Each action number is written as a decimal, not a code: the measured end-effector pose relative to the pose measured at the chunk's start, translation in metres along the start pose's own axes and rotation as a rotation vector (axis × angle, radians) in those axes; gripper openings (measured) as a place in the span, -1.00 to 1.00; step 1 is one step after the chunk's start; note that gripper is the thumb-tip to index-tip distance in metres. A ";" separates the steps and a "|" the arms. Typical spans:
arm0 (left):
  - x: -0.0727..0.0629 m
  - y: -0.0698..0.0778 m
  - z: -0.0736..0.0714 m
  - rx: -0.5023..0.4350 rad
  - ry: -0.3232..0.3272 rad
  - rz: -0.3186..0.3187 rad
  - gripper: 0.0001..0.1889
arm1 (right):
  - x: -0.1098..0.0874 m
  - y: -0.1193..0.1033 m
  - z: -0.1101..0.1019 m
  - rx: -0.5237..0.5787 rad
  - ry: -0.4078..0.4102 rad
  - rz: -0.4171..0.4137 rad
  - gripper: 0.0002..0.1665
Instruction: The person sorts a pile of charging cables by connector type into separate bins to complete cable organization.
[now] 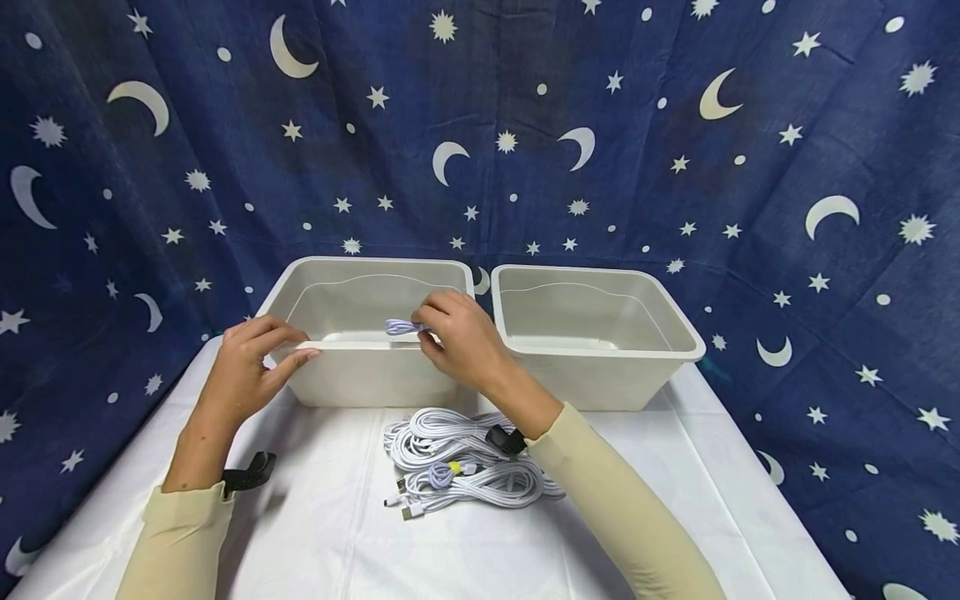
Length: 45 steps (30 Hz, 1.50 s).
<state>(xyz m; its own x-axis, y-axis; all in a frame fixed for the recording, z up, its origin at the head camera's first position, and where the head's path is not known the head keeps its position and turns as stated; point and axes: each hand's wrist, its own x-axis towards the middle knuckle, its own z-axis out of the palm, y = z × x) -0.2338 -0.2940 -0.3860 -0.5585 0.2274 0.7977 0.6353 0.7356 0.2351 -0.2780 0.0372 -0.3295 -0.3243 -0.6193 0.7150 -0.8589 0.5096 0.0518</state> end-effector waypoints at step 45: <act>0.001 -0.001 0.000 -0.006 0.013 0.039 -0.74 | -0.048 -0.009 -0.008 0.097 0.045 0.082 -0.81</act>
<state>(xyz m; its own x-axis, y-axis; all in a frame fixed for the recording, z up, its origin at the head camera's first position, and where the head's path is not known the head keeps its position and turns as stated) -0.2356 -0.2947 -0.3852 -0.5261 0.2473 0.8137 0.6597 0.7225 0.2069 -0.2510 0.0671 -0.3589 -0.3787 -0.5492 0.7449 -0.8652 0.4959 -0.0742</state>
